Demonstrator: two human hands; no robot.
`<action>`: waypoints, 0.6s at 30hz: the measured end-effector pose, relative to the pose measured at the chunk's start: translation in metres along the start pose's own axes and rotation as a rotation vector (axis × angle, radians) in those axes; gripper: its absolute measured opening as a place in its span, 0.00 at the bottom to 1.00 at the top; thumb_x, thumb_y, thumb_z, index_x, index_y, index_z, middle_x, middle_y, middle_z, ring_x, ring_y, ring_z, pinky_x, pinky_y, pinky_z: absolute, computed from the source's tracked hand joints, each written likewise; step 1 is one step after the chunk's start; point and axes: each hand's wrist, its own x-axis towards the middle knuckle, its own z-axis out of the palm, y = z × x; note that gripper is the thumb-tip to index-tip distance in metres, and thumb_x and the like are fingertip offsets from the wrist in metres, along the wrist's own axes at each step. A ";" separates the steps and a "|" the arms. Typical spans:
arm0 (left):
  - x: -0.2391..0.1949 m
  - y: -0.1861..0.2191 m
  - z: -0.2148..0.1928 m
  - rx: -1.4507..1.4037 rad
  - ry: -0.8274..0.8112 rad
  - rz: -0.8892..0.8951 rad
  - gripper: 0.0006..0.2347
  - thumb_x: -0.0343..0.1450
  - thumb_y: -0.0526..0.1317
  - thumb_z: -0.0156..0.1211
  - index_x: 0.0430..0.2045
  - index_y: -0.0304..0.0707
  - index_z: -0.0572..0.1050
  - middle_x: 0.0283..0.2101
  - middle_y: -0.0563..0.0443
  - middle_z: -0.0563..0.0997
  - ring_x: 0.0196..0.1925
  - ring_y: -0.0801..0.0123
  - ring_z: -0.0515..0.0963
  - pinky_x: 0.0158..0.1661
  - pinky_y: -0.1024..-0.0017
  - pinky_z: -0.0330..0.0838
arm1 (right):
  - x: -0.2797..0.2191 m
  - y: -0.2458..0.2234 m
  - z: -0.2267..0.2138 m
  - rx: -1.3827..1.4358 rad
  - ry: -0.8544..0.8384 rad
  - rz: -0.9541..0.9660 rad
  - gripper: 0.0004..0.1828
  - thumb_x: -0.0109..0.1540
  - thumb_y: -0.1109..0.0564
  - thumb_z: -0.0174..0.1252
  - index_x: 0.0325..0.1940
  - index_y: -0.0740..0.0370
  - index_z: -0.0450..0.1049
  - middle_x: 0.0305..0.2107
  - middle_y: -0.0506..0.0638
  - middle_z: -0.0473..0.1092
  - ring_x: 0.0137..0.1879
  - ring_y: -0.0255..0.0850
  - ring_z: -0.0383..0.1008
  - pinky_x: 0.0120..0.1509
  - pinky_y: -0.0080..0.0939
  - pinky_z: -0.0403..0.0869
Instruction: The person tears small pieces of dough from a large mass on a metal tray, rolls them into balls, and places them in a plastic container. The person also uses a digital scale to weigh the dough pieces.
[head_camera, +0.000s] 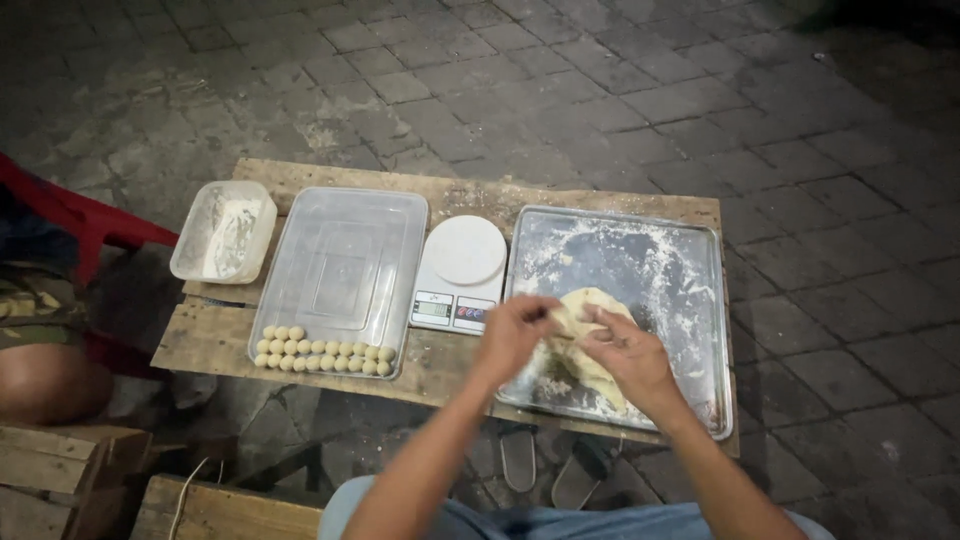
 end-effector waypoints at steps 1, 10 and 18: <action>-0.014 0.008 0.006 0.030 -0.053 -0.016 0.12 0.65 0.31 0.69 0.41 0.41 0.85 0.38 0.43 0.86 0.43 0.59 0.83 0.47 0.61 0.78 | 0.003 0.010 0.001 -0.109 -0.009 0.009 0.29 0.53 0.64 0.73 0.59 0.65 0.78 0.47 0.63 0.79 0.48 0.45 0.81 0.50 0.44 0.82; -0.015 -0.027 0.033 -0.062 -0.105 -0.262 0.09 0.66 0.34 0.68 0.39 0.39 0.85 0.35 0.58 0.85 0.37 0.78 0.80 0.39 0.77 0.76 | -0.002 0.013 0.007 -0.070 0.154 0.284 0.19 0.56 0.62 0.69 0.51 0.68 0.83 0.49 0.54 0.80 0.49 0.39 0.79 0.55 0.35 0.80; -0.015 0.018 0.026 -0.279 -0.011 -0.478 0.11 0.64 0.34 0.72 0.40 0.38 0.86 0.42 0.51 0.89 0.46 0.74 0.85 0.52 0.79 0.79 | 0.001 0.016 0.015 -0.554 0.185 -0.649 0.12 0.58 0.65 0.67 0.46 0.69 0.81 0.36 0.57 0.78 0.40 0.42 0.81 0.44 0.33 0.83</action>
